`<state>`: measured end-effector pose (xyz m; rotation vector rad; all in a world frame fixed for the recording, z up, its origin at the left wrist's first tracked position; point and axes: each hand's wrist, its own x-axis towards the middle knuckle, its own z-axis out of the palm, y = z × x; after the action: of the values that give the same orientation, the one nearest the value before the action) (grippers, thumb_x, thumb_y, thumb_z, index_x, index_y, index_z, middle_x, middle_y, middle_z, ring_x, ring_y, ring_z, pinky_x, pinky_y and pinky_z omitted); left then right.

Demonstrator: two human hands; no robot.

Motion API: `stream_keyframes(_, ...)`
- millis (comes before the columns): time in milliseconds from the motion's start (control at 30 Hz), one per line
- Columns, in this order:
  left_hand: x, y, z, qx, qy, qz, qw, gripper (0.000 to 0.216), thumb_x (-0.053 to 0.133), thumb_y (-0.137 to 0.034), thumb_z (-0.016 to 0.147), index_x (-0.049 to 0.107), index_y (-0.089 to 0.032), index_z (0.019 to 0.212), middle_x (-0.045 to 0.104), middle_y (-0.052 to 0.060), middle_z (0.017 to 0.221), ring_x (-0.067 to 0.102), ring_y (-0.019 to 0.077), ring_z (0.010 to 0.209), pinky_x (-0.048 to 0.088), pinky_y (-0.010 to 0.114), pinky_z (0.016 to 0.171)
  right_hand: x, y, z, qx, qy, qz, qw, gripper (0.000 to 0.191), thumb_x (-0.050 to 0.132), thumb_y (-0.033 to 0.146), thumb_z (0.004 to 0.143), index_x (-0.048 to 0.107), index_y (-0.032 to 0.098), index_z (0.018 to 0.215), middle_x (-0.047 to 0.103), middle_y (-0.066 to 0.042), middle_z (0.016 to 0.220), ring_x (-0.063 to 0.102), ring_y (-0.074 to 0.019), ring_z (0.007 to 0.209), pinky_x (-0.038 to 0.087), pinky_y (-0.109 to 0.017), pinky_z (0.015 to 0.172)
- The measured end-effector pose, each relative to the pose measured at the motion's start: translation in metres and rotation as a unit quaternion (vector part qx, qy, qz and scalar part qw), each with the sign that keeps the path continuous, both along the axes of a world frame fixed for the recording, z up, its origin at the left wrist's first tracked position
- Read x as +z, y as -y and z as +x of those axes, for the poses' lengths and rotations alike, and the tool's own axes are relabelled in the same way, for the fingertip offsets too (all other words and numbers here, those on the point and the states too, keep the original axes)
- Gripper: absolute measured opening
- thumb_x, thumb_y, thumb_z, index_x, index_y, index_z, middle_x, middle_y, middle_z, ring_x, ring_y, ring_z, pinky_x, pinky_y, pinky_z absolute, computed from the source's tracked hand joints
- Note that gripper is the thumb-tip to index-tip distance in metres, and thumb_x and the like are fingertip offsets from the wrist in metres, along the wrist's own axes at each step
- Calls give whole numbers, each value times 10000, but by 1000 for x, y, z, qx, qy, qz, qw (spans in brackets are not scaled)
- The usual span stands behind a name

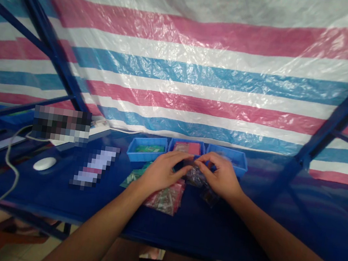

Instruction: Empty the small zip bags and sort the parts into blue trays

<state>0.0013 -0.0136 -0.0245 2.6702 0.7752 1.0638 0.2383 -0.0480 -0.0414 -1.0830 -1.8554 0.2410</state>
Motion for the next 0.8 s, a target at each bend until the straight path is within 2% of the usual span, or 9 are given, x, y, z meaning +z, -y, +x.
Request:
stream_keyframes(167,-1,-5,0,7,30,-19,999,211,616,-293,1043,756,-223,1185,811,56,1174,766,226,1089,596,378,1014,-3,-2,-4,6,-5,-14,1000,183,636,405,1031,741,255,1020,781,-45,961,715,-255,866,547,-393,788)
stream_keyframes(300,0,-6,-1,16,58,-12,998,180,639,-233,1023,770,-221,1146,815,55,1147,771,222,1070,602,363,990,-2,0,-7,16,19,4,1000,185,615,389,1046,726,244,1019,763,-53,964,707,-247,863,543,-396,803)
stream_keyframes(500,4,-2,-1,10,73,-32,997,165,646,-272,1031,787,-221,1101,824,44,1108,781,217,1020,600,339,956,0,-2,-8,20,13,17,1000,243,724,419,982,762,263,1164,768,-72,1094,703,-238,857,574,-400,818)
stream_keyframes(567,4,-1,-1,-3,67,-41,997,180,637,-286,1039,785,-220,1117,821,47,1139,779,218,1045,597,328,960,-2,-3,-8,35,3,20,999,212,713,401,988,783,274,1143,773,-72,1105,718,-246,901,580,-398,844)
stream_keyframes(667,5,0,0,-20,73,-50,996,189,644,-296,1035,772,-222,1152,821,42,1130,783,207,1034,601,314,949,-5,-5,-7,34,-29,-2,999,167,709,393,987,802,280,1067,791,-61,1056,734,-259,947,579,-394,854)
stream_keyframes(800,5,1,3,-27,107,-77,991,208,692,-255,991,741,-211,1188,820,41,1098,794,184,938,622,311,917,-10,-5,-7,16,-88,-55,994,200,709,429,984,792,266,1064,805,-54,1031,739,-255,918,580,-401,861)
